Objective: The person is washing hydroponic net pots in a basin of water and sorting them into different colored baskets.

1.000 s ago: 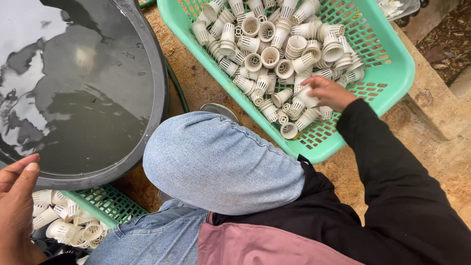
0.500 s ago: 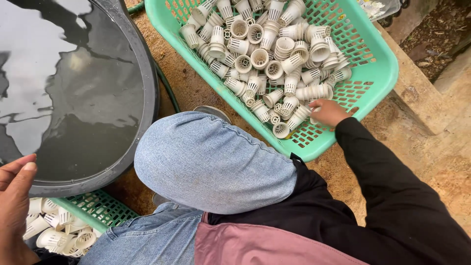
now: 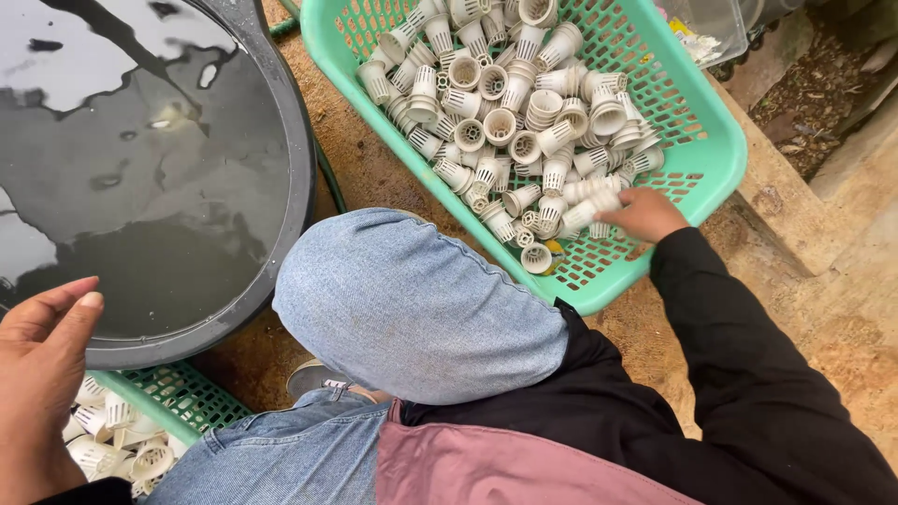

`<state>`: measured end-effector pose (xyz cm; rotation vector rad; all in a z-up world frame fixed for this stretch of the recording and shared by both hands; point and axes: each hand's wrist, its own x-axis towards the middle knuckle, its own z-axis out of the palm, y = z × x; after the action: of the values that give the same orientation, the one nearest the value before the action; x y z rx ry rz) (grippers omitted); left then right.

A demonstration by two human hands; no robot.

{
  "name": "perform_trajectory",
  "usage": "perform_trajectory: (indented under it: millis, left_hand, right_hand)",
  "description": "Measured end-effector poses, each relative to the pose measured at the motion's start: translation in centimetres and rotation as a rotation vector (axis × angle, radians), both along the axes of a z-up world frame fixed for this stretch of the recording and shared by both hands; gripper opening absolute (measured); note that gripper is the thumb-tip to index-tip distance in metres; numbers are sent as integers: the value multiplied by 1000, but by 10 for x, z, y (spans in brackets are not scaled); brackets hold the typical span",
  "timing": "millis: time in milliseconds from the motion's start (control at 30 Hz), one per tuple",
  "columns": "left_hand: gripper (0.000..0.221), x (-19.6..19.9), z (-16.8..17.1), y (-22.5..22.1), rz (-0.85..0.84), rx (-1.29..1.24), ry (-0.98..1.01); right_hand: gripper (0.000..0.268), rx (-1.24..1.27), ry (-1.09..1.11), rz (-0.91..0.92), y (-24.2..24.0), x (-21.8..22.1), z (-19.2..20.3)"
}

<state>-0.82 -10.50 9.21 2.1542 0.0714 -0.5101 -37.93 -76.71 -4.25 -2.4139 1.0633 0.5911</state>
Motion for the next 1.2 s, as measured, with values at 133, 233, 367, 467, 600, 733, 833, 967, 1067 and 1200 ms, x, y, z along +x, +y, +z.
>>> perform_trajectory:
  millis: [133,233,367,467,600,733,833,967,1067,1200]
  left_hand:
    - [27,-5,14,-29,-60,-65,-75]
    - [34,-19,55,-74,-100,-66,-300]
    - [60,-22,56,-88,-363,83,-763]
    - [85,-21,63,-97,-326,100,-894]
    - [94,-15,75,-94,-155,298,-965]
    - [65,11,27,-56,26,541,-846]
    - [59,14,10,-41,67,562,-861]
    - [47,19,0,-37,54,570,-763]
    - [47,29,-9,-29,100,573,-611]
    - [58,37,-12,-21,144,501,-162]
  right_hand:
    - [37,327,-343,-349,4,47,77]
    - [32,304,-649,-122,36,113,137]
    - [33,369,-921,270,111,229,170]
    - [32,439,-1009,524,206,318,194]
    - [47,230,-1066,885,334,403,202]
    - [48,369,-930,998,391,430,218]
    - [44,559,-751,1048,402,447,182]
    - [38,619,-766,1030,383,459,161]
    - [35,746,-595,821,367,466,168]
    - [26,899,-357,653,362,466,163]
